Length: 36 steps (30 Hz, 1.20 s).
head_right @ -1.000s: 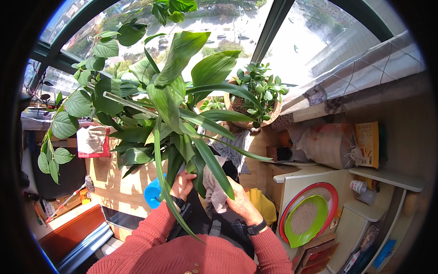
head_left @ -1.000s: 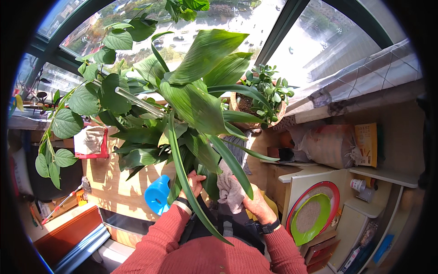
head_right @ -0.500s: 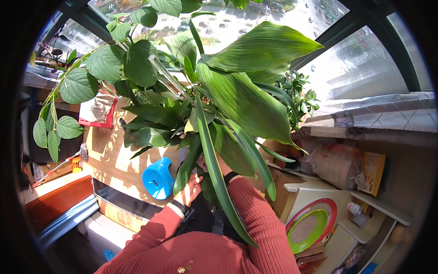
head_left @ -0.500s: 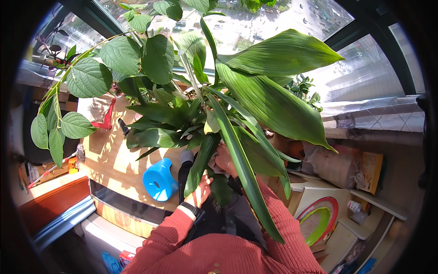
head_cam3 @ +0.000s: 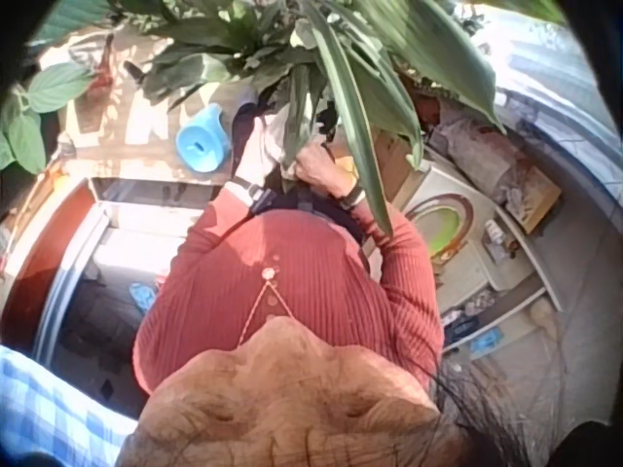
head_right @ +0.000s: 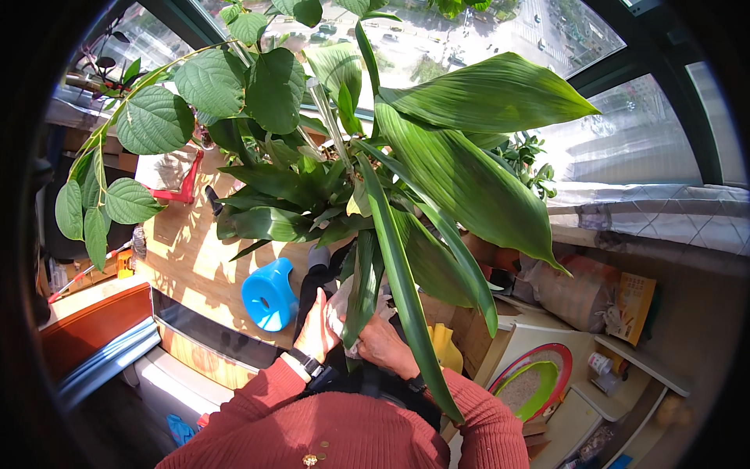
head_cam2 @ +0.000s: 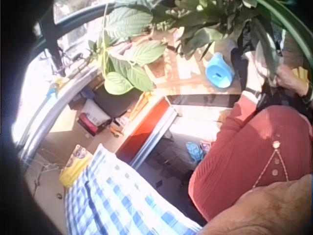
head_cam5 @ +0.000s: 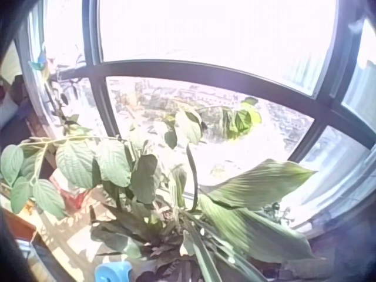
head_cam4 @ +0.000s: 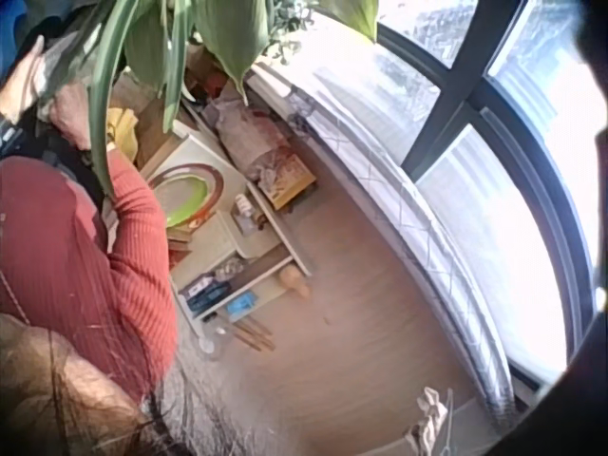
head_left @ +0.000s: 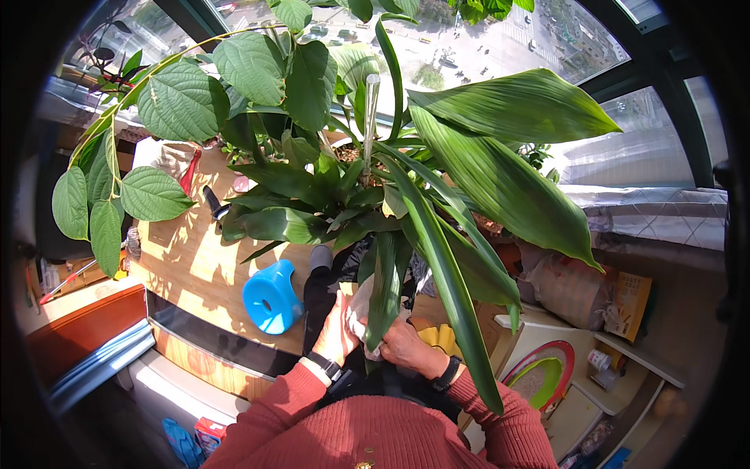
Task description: The person walks to a balcony and wipes the leaves of several potted plants with a cloth. They handle a large leafy plant and a smaller succulent, wiping each leaf individually.
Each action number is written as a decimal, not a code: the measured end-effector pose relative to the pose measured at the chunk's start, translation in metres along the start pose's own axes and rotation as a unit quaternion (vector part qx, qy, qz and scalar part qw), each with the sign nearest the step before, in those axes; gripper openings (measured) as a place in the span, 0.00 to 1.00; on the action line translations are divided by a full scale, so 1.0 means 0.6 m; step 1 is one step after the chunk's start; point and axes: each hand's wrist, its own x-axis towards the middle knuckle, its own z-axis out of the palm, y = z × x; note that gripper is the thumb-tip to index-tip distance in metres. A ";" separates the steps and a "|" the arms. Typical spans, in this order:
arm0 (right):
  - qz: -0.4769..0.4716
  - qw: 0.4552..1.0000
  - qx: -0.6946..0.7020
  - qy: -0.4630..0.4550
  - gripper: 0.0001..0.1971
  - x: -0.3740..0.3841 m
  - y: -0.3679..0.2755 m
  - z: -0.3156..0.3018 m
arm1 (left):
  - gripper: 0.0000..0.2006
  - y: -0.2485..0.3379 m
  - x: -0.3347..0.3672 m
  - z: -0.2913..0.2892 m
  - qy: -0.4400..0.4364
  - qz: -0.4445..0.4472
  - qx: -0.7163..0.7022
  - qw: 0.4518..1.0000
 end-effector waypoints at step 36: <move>0.112 0.846 0.510 -0.109 0.30 0.058 -0.171 -0.060 | 0.22 0.440 0.005 -0.060 0.252 0.352 0.441 0.786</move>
